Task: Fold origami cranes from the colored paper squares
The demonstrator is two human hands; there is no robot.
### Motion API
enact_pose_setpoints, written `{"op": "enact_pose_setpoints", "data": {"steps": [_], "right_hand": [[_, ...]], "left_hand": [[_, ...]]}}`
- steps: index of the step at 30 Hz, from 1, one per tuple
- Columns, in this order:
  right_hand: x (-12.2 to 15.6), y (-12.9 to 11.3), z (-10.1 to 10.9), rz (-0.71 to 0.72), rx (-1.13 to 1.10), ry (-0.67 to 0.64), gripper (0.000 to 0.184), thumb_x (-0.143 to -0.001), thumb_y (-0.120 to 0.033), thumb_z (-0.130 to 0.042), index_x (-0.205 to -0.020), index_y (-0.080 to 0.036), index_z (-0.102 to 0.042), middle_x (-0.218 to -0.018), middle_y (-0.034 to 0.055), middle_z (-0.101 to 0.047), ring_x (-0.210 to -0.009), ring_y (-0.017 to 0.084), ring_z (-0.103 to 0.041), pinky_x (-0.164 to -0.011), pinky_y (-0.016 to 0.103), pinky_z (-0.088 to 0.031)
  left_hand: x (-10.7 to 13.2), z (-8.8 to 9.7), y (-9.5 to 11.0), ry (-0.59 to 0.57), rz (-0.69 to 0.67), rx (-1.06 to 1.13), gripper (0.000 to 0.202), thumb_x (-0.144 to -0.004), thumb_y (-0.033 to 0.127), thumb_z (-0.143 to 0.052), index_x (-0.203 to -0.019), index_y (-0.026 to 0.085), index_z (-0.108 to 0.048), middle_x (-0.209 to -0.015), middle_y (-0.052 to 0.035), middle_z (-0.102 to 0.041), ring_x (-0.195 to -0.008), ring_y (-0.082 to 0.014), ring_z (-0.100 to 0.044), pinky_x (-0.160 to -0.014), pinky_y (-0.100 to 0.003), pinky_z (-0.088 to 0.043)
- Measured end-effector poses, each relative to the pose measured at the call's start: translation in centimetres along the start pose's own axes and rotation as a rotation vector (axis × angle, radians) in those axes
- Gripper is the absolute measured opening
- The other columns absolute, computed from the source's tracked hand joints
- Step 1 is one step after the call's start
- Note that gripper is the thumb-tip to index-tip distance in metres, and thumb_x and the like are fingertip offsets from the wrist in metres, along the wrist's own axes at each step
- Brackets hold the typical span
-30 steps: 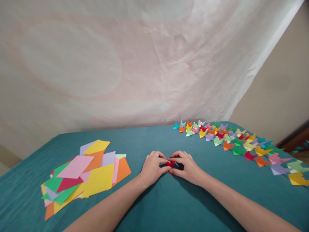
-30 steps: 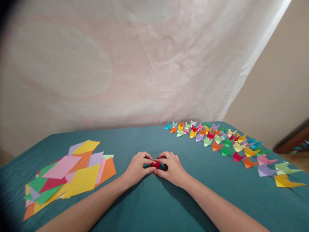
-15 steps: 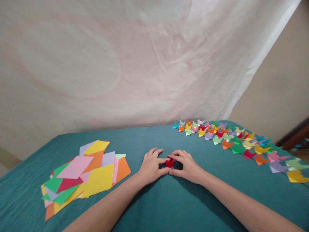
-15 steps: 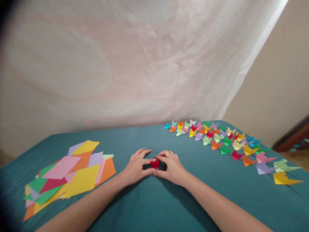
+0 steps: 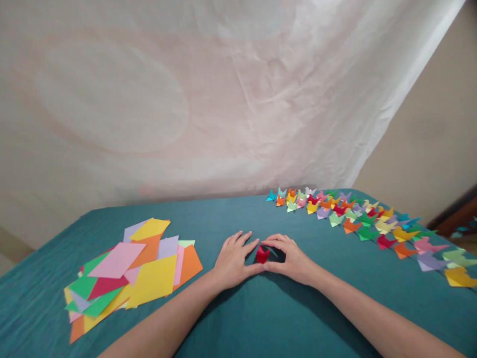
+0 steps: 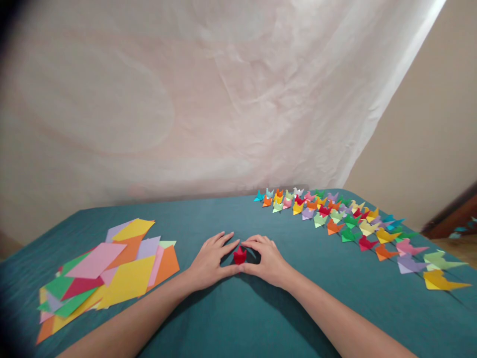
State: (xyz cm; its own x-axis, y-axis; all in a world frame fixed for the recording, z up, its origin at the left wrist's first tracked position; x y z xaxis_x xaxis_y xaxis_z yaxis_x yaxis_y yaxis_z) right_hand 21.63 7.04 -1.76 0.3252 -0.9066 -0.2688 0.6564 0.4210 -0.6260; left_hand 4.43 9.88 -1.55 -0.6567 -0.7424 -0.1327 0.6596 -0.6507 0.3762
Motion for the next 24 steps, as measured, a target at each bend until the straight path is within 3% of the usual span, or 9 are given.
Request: {"op": "enact_pose_setpoints", "data": {"steps": [5,10,18,24], "right_hand": [[-0.1,0.4,0.3,0.015,-0.121,0.027,0.039,-0.071,-0.041,-0.069,-0.104,-0.022,-0.063,-0.105,0.0068,-0.059,-0.099,0.022,-0.053,-0.089,0.038,-0.040],[-0.1,0.3,0.2,0.027,-0.116,0.025,0.026,-0.074,-0.035,-0.067,-0.097,-0.023,-0.066,-0.103,0.0055,-0.060,-0.098,0.021,-0.054,-0.088,0.037,-0.040],[0.0,-0.3,-0.5,0.061,0.111,-0.020,0.035,-0.074,-0.038,-0.066,-0.107,-0.028,-0.064,-0.104,0.0048,-0.058,-0.097,0.022,-0.051,-0.085,0.038,-0.037],[0.0,-1.0,-0.4,0.055,0.182,-0.033,0.032,-0.074,-0.039,-0.064,-0.104,-0.028,-0.064,-0.105,0.0047,-0.055,-0.097,0.022,-0.049,-0.083,0.037,-0.037]], "left_hand": [[0.2,0.1,-0.4,0.058,-0.013,0.087,0.075,-0.073,0.067,-0.051,-0.132,0.023,-0.041,-0.138,-0.0082,-0.040,-0.129,-0.0294,-0.031,-0.105,-0.046,-0.025],[0.3,0.5,-0.4,0.127,-0.028,0.178,0.068,-0.069,0.060,-0.062,-0.125,0.023,-0.050,-0.125,-0.0077,-0.052,-0.120,-0.0269,-0.041,-0.101,-0.042,-0.031],[0.2,0.5,0.0,0.138,-0.061,0.165,0.061,-0.068,0.058,-0.065,-0.118,0.025,-0.055,-0.120,-0.0068,-0.054,-0.115,-0.0258,-0.044,-0.097,-0.041,-0.034],[0.3,0.6,0.0,0.127,-0.084,0.159,0.059,-0.069,0.056,-0.064,-0.119,0.024,-0.054,-0.120,-0.0069,-0.054,-0.115,-0.0255,-0.043,-0.098,-0.041,-0.033]]}}
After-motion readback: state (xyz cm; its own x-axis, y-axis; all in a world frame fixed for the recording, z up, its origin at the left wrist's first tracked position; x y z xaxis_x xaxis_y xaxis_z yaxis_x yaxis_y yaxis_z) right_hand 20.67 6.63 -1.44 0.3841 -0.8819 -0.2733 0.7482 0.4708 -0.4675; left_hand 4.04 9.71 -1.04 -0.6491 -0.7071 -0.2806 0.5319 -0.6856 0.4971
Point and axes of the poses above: each hand's wrist, its own x-axis away from the middle knuckle, its own z-axis out of the back of the hand, y = z × x, the point moved 4 cm from there along -x, towards the middle knuckle
